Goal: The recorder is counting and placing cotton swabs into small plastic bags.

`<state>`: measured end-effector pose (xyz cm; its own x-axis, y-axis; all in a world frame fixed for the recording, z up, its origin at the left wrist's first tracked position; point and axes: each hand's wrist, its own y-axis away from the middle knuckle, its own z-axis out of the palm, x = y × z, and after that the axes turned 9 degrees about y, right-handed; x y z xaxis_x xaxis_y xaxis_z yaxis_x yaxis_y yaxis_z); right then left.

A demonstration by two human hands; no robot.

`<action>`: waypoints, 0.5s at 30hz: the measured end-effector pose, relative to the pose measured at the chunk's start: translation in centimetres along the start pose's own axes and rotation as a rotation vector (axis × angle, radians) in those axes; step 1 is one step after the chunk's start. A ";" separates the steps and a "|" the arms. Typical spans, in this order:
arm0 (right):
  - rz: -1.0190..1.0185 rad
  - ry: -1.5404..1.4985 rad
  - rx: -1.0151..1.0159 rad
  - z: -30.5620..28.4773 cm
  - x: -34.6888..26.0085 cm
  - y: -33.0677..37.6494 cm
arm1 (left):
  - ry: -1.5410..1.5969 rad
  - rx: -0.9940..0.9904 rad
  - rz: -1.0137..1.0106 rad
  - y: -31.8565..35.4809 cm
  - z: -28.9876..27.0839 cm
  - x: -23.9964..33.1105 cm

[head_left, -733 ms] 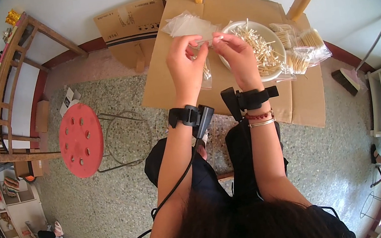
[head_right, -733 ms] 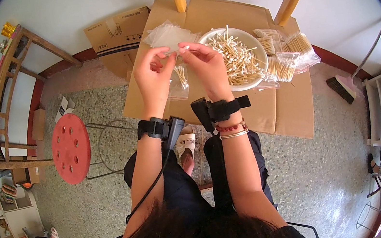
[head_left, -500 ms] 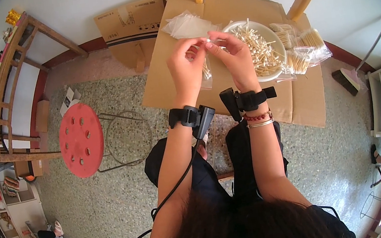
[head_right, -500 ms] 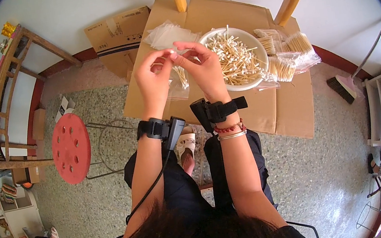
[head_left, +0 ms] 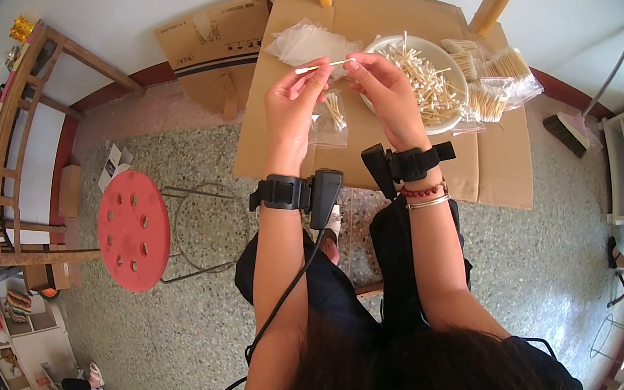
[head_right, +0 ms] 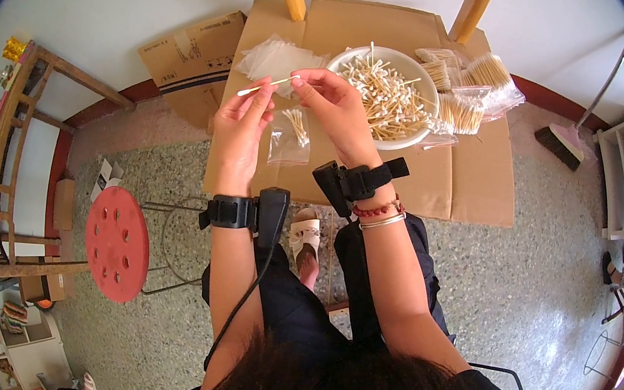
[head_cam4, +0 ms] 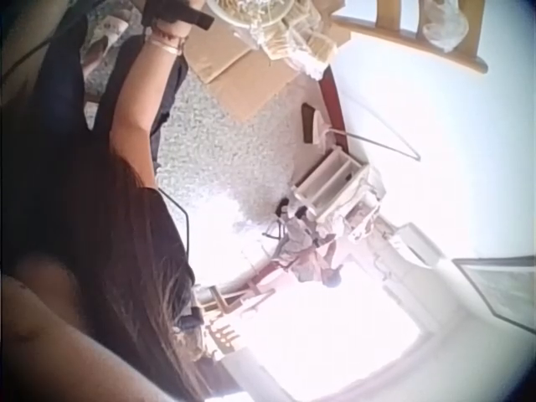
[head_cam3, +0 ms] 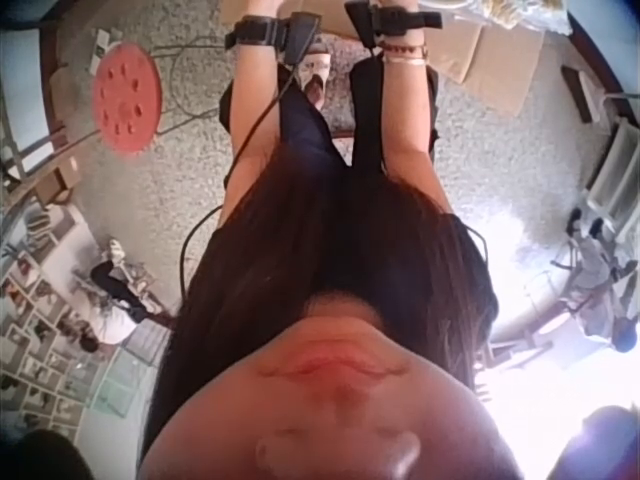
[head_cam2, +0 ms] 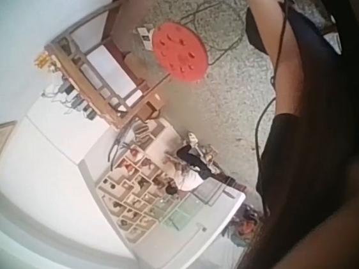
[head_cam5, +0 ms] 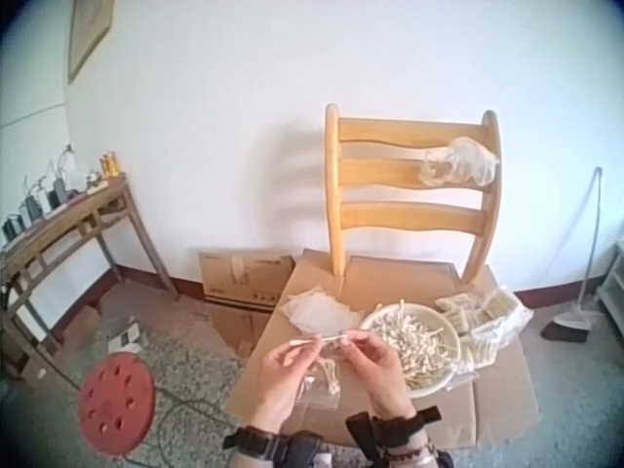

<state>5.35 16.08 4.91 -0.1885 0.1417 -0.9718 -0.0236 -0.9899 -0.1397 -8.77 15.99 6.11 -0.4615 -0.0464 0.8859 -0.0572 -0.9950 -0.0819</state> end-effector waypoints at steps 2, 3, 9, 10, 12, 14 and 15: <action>0.002 0.003 -0.012 -0.1 0.1 0.0 | -0.057 0.022 -0.021 -0.1 -0.1 0.1; -0.006 -0.011 -0.015 0.0 0.1 0.0 | -0.058 0.024 -0.021 0.0 -0.2 0.3; -0.017 -0.143 0.061 -0.2 0.5 -0.4 | -0.558 -0.087 0.038 0.1 -2.9 -0.4; -0.014 -0.163 0.090 -0.5 0.6 -0.5 | -0.810 -0.122 0.009 0.3 -3.5 -1.2; -0.010 -0.162 0.095 -0.8 0.6 -0.5 | -1.063 -0.154 -0.020 0.6 -4.6 -2.4; -0.007 -0.167 0.096 -0.7 0.5 -0.5 | -1.283 -0.187 -0.063 1.0 -5.6 -3.1; -0.003 -0.154 0.090 -0.6 0.5 -0.4 | -1.283 -0.187 -0.063 1.1 -5.8 -3.2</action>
<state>5.88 16.58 4.38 -0.3361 0.1490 -0.9300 -0.1112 -0.9868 -0.1179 -12.43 15.54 0.51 0.7123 -0.1554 0.6845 -0.2180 -0.9759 0.0053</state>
